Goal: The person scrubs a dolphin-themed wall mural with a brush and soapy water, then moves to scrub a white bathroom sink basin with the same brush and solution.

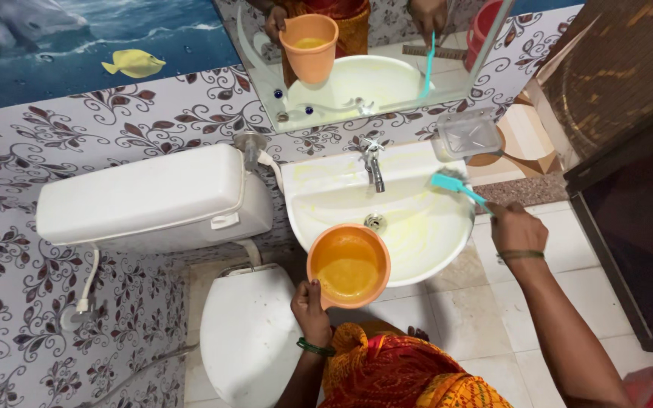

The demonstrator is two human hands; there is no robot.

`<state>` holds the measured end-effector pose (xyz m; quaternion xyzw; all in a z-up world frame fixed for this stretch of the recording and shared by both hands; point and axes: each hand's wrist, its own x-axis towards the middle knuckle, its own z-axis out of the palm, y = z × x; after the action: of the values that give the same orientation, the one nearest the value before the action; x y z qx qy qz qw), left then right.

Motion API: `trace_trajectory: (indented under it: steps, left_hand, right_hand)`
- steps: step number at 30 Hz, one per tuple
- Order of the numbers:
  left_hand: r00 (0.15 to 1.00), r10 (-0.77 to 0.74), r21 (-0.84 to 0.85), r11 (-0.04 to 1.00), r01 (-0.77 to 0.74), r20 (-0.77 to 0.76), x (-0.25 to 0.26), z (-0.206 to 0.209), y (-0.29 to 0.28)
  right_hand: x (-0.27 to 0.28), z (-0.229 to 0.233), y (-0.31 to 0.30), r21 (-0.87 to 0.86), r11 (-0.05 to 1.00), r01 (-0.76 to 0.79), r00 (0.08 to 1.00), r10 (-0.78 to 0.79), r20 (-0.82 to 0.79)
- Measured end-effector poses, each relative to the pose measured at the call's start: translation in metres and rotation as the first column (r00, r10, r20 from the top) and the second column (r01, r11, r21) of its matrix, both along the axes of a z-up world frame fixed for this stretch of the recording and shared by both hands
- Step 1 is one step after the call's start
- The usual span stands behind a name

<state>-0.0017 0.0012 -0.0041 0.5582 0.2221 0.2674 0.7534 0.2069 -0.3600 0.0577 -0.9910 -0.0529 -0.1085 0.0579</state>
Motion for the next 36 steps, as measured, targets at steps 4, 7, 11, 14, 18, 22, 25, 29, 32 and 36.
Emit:
trace_trajectory:
  steps: [4,7,11,14,18,22,25,29,32,36]
  left_hand:
    - [0.999,0.036,0.033,0.999,-0.036,-0.007,0.001,-0.005,0.0]
    - [0.999,0.049,0.031,0.998,-0.049,0.024,0.0,-0.005,0.0]
    - [0.997,0.083,0.02,0.996,-0.083,0.003,0.001,0.0,-0.003]
    - [0.991,0.127,-0.006,0.992,-0.127,-0.029,0.003,0.002,-0.007]
    - [0.988,0.134,-0.002,0.991,-0.135,-0.078,0.001,0.01,-0.009]
    - [0.988,0.15,0.007,0.989,-0.15,-0.029,0.001,0.01,-0.014]
    - [0.982,0.186,-0.023,0.982,-0.187,-0.046,0.001,0.009,-0.018]
    - [0.979,0.196,-0.066,0.978,-0.199,-0.048,0.002,0.009,-0.023]
    - [0.974,0.209,-0.048,0.976,-0.214,-0.082,0.003,0.012,-0.024]
    - [0.977,0.211,-0.041,0.977,-0.211,0.002,0.002,0.009,-0.025]
  right_hand:
    - [0.056,-0.065,0.025,-0.064,0.983,-0.174,0.984,0.172,-0.036]
    - [0.062,-0.118,0.068,-0.119,0.944,-0.307,0.951,0.299,-0.076]
    - [0.061,-0.124,0.101,-0.173,0.882,-0.439,0.896,0.415,-0.157]
    - [0.081,-0.082,0.067,-0.249,0.873,-0.42,0.897,0.357,-0.262]
    - [0.079,-0.002,0.0,-0.166,0.939,-0.302,0.926,0.247,-0.286]
    - [0.048,-0.019,0.002,-0.212,0.911,-0.354,0.832,0.203,-0.516]
    - [-0.003,-0.064,0.053,0.246,0.889,-0.386,0.616,0.446,-0.649]
    - [-0.044,-0.065,0.131,0.116,0.871,-0.478,0.544,0.397,-0.739]
    - [-0.013,-0.078,0.145,0.112,0.878,-0.465,0.608,0.409,-0.68]
    - [0.06,-0.079,0.071,-0.194,0.882,-0.429,0.82,0.29,-0.493]
